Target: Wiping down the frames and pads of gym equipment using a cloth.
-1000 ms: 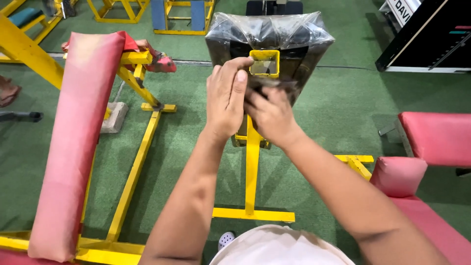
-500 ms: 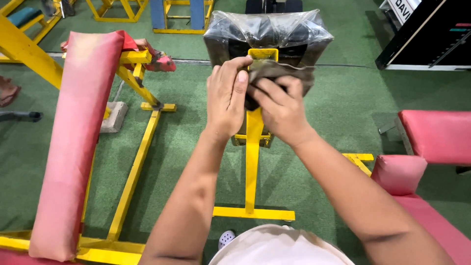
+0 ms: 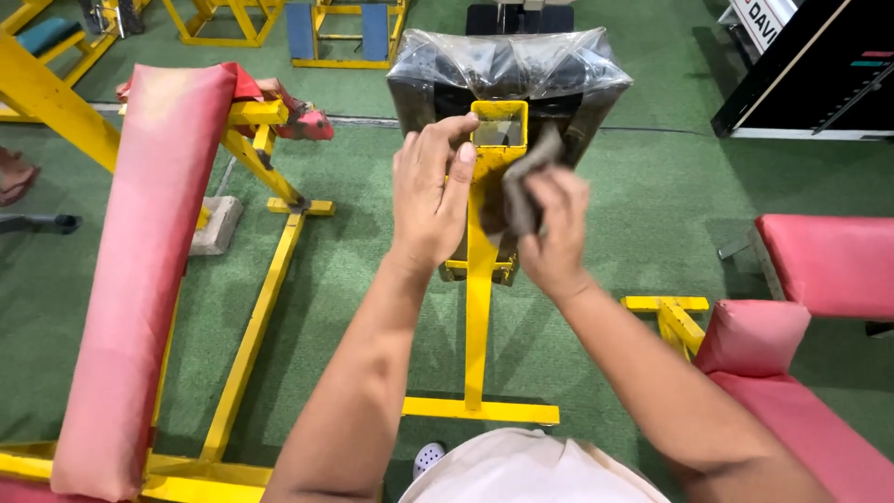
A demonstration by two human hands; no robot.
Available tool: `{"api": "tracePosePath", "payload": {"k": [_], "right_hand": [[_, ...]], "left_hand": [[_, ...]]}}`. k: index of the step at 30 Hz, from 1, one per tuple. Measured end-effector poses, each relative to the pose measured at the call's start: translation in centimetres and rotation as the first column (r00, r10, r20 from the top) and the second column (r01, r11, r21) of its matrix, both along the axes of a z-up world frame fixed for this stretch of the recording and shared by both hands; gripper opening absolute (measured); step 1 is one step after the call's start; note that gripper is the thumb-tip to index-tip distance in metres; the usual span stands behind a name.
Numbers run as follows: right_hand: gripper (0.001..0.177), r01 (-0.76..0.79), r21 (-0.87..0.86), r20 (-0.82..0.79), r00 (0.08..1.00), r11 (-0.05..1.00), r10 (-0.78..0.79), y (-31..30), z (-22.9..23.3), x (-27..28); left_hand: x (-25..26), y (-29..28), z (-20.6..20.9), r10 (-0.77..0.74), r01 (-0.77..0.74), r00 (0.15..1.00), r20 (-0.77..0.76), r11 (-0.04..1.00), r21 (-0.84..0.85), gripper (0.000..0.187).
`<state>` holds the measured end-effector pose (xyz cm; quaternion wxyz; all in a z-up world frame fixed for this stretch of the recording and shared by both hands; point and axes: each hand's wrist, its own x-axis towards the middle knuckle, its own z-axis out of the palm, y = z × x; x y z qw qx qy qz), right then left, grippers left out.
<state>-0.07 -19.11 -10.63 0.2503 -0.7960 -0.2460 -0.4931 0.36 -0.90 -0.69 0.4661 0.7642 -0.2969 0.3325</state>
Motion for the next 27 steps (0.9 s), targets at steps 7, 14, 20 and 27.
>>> {"api": "tracePosePath", "payload": {"k": [7,14,20,27], "right_hand": [[0.038,-0.155,0.407,-0.004,0.985,0.900,0.171,2.2,5.0,-0.4],[0.036,-0.043,0.540,-0.284,0.931,0.840,0.231,2.2,-0.8,-0.7],[0.024,-0.056,0.520,-0.114,0.984,0.852,0.135,4.7,5.0,-4.2],[0.045,-0.215,0.972,0.075,0.668,0.095,0.741,4.7,5.1,-5.7]], "left_hand": [[-0.3,-0.1,0.3,0.001,-0.001,1.000,-0.001,1.000,-0.007,0.033],[0.2,-0.2,-0.5,-0.014,0.013,1.000,-0.022,0.999,-0.031,0.033],[-0.1,-0.1,-0.4,-0.044,0.040,0.998,-0.050,0.997,-0.072,0.031],[-2.5,0.9,-0.5,-0.280,0.224,0.933,-0.225,0.944,-0.244,0.042]]}}
